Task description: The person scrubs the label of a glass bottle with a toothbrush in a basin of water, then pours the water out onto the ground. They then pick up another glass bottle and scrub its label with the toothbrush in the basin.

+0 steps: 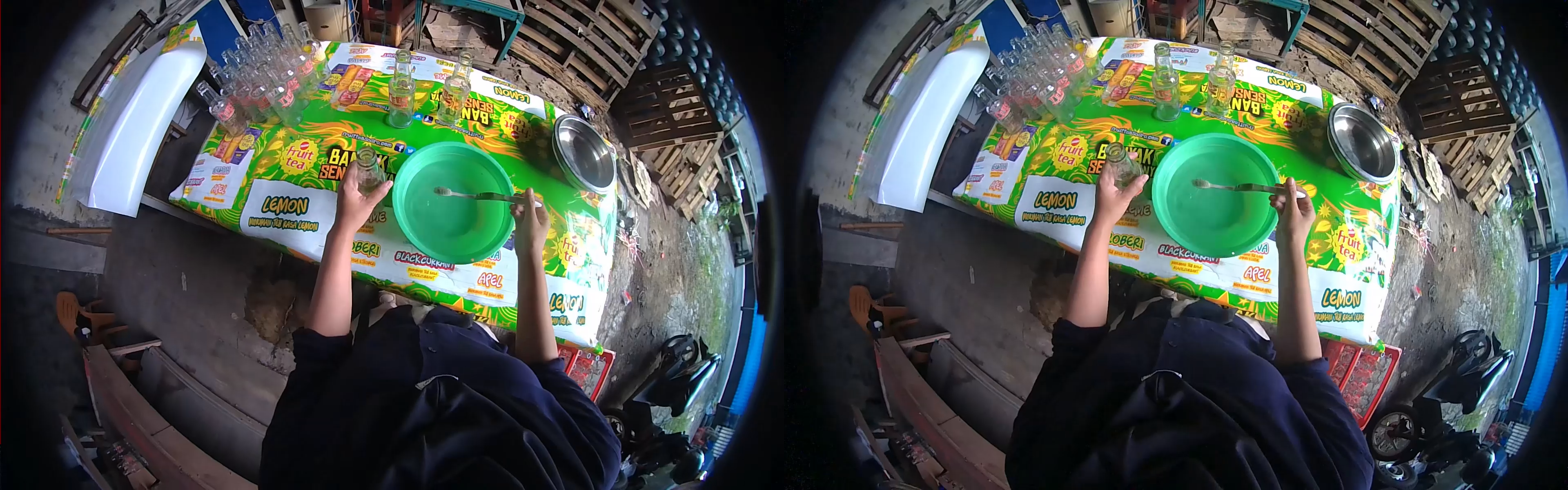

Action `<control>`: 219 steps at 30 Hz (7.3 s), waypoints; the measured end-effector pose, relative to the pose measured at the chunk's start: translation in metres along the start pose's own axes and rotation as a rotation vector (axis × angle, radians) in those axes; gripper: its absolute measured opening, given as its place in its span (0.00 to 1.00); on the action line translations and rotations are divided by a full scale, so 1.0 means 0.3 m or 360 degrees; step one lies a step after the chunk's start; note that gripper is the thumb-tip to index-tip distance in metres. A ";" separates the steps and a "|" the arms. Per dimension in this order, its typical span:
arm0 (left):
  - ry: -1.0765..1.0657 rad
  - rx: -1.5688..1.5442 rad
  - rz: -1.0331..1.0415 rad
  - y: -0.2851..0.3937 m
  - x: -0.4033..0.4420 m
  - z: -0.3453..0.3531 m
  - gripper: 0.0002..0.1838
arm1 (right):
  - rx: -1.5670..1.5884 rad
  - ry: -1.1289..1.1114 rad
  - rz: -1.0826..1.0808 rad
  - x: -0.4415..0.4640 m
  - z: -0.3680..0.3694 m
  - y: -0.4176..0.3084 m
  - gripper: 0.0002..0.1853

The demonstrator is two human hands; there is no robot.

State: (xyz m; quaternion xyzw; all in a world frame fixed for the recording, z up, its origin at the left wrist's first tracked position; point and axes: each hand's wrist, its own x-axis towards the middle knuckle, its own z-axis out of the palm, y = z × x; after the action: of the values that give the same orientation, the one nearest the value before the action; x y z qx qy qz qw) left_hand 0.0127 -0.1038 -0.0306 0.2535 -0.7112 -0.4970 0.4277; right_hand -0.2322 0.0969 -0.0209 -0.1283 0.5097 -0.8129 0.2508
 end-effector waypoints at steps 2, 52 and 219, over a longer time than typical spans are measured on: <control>0.0077 0.0101 0.0125 0.002 0.001 0.005 0.24 | 0.0120 -0.0051 -0.0042 -0.002 0.104 -0.101 0.11; 0.0228 -0.0045 0.0083 0.014 0.005 0.029 0.23 | -0.1480 -0.1334 -0.1024 -0.059 0.910 -0.144 0.22; 0.1341 -0.1295 -0.0193 0.275 -0.156 0.302 0.10 | -0.1184 -0.0825 0.0244 -0.329 0.043 -0.135 0.21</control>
State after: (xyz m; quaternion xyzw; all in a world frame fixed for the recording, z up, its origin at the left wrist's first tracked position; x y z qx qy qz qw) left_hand -0.0363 0.0084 0.0161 0.2849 -0.2164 -0.6100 0.7071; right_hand -0.1543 0.1545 0.0256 -0.3708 0.6954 -0.4947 0.3664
